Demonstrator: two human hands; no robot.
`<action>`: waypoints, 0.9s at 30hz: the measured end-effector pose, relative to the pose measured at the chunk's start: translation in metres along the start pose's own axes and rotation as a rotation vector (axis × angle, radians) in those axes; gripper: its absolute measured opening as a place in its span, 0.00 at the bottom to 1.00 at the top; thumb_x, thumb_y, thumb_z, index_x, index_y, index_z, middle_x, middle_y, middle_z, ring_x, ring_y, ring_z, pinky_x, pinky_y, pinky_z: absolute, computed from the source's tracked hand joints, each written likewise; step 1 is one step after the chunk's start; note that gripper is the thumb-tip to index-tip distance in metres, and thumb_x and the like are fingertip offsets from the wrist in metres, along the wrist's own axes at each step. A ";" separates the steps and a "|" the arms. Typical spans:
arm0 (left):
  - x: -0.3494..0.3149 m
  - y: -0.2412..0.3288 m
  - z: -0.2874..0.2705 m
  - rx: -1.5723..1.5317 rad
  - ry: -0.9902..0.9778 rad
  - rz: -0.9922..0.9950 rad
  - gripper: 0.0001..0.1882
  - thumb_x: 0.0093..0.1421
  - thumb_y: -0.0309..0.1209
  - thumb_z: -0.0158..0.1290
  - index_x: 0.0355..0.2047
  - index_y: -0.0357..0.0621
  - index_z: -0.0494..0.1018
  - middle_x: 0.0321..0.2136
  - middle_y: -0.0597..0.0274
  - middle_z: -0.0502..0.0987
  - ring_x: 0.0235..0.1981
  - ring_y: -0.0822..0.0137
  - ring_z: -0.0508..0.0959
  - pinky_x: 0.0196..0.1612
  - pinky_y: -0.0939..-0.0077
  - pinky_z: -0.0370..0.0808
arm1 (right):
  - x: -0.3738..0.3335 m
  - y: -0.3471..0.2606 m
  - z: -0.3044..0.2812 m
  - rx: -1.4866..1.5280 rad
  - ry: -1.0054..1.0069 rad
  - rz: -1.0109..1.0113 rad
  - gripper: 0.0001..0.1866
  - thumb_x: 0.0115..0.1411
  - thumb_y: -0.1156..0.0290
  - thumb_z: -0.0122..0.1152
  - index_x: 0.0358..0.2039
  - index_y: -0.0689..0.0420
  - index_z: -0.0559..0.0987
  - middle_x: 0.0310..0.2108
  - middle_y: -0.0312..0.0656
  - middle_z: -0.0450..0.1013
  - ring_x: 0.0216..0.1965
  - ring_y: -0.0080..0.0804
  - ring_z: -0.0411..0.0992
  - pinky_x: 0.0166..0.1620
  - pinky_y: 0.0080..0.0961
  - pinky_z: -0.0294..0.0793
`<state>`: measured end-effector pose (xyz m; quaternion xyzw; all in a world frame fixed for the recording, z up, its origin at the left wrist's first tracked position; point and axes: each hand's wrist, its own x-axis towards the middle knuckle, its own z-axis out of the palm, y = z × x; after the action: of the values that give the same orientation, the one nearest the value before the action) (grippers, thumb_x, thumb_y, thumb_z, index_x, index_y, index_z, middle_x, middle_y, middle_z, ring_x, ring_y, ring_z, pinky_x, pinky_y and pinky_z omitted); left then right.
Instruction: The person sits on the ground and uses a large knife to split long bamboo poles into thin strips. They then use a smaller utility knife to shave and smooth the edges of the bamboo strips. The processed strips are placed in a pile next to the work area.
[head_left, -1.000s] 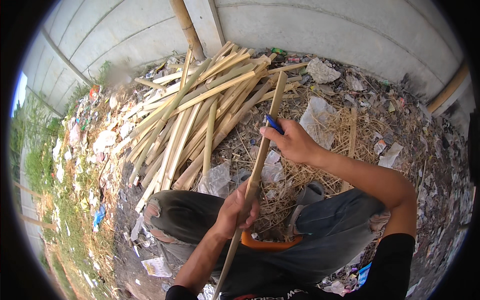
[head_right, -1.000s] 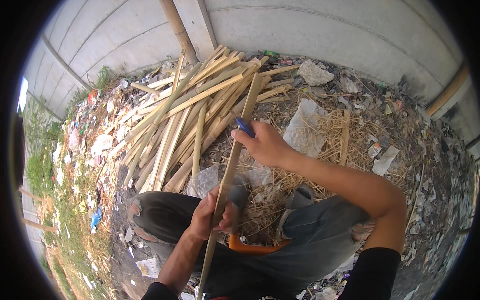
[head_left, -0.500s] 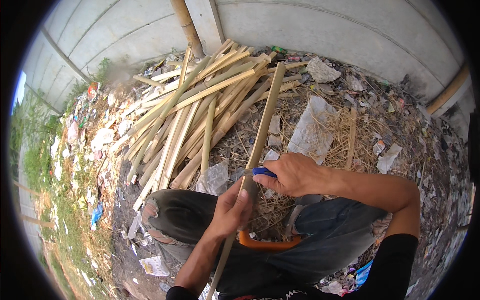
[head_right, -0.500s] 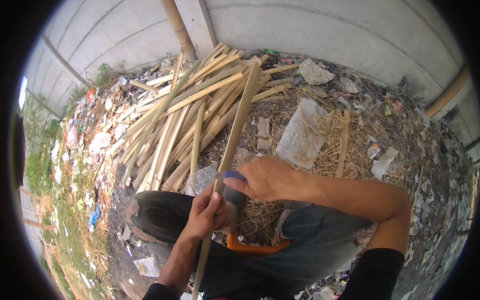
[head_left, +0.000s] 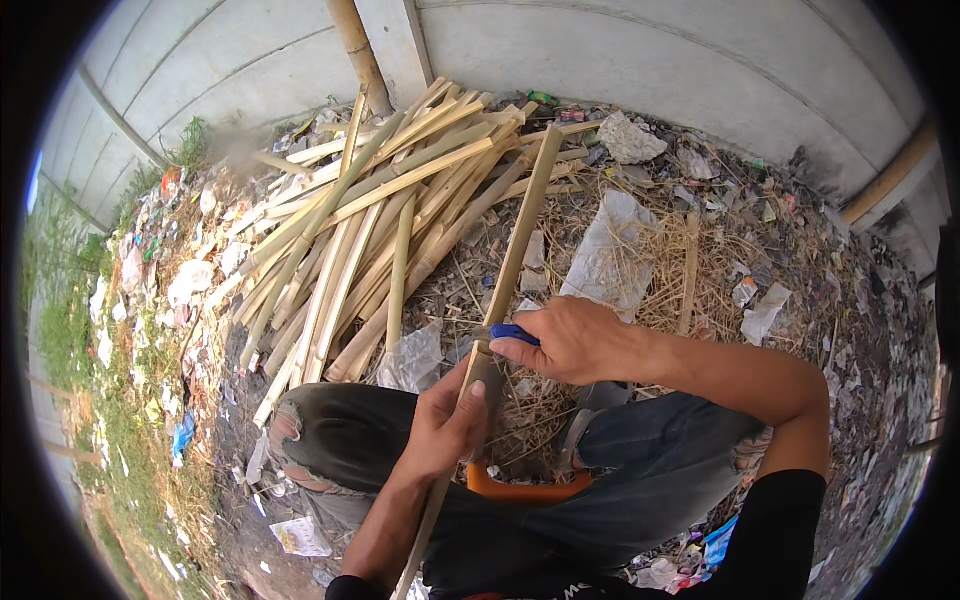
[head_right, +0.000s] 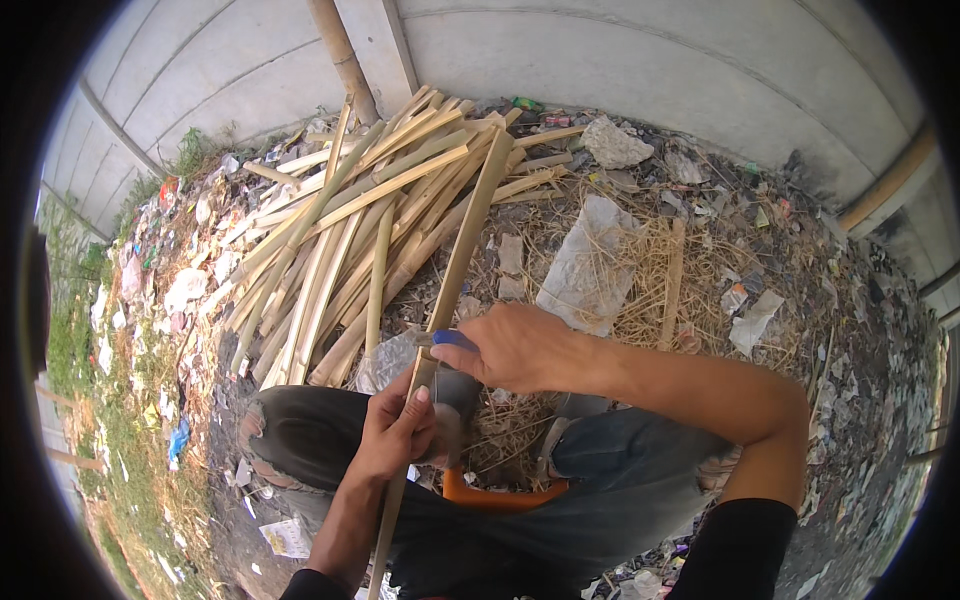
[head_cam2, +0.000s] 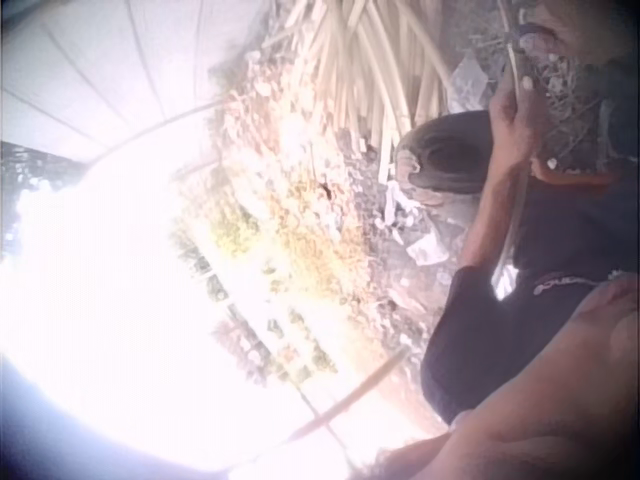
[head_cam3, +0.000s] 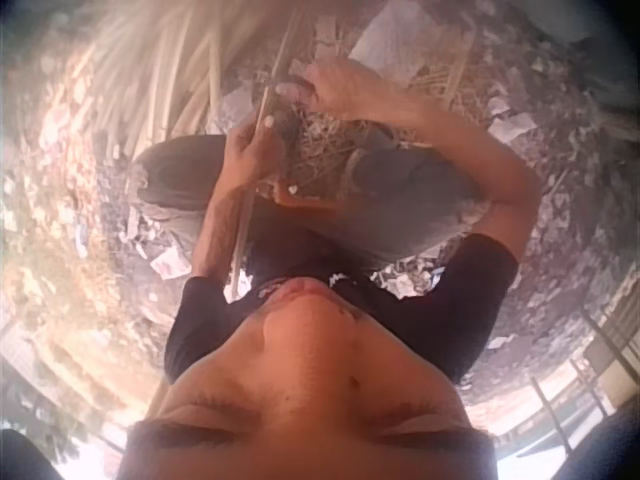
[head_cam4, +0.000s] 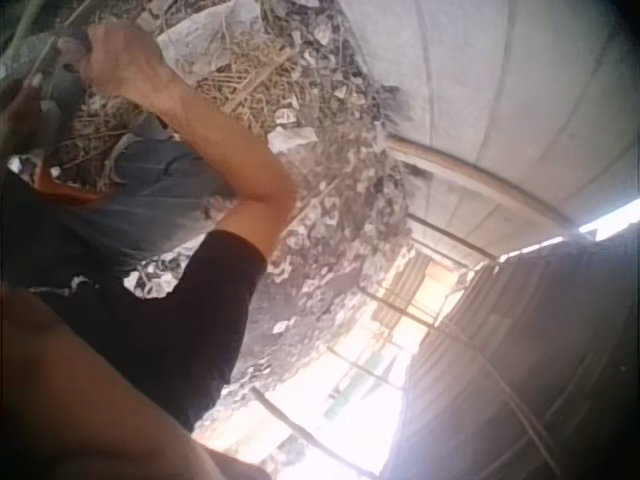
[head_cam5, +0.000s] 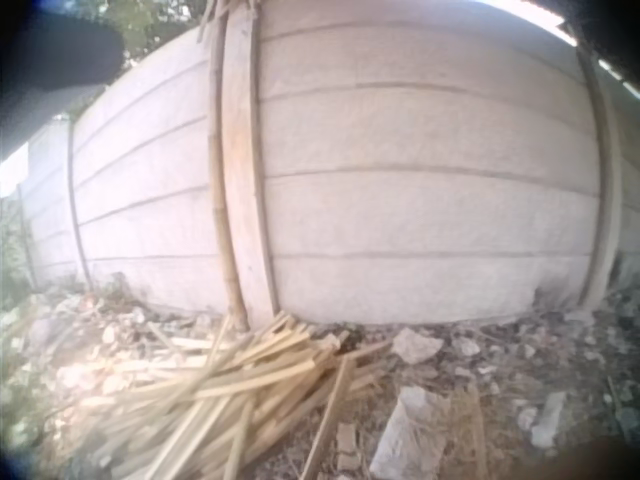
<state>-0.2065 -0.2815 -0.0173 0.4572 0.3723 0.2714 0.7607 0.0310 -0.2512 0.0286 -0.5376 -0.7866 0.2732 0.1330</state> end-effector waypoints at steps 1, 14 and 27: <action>-0.003 -0.001 -0.002 0.005 0.020 0.005 0.25 0.77 0.34 0.44 0.72 0.46 0.58 0.17 0.79 0.55 0.14 0.84 0.53 0.16 0.85 0.50 | 0.002 0.002 0.001 -0.014 0.010 0.004 0.32 0.72 0.43 0.47 0.30 0.63 0.81 0.22 0.60 0.75 0.29 0.60 0.77 0.34 0.51 0.75; -0.008 0.001 -0.008 -0.048 0.018 -0.037 0.25 0.76 0.33 0.45 0.71 0.45 0.59 0.18 0.78 0.57 0.14 0.83 0.56 0.17 0.85 0.53 | 0.016 0.018 0.009 -0.067 0.062 0.006 0.32 0.71 0.45 0.49 0.32 0.66 0.81 0.23 0.59 0.77 0.31 0.60 0.79 0.37 0.53 0.77; -0.013 -0.010 -0.005 0.044 -0.083 -0.005 0.29 0.76 0.36 0.46 0.73 0.39 0.56 0.22 0.78 0.64 0.21 0.83 0.62 0.25 0.86 0.61 | -0.001 0.144 -0.069 0.677 0.745 0.488 0.30 0.73 0.41 0.46 0.26 0.57 0.70 0.18 0.33 0.57 0.21 0.25 0.59 0.29 0.29 0.62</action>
<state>-0.2177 -0.2931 -0.0235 0.4837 0.3471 0.2421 0.7661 0.1771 -0.1929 0.0029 -0.6917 -0.4075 0.3248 0.5000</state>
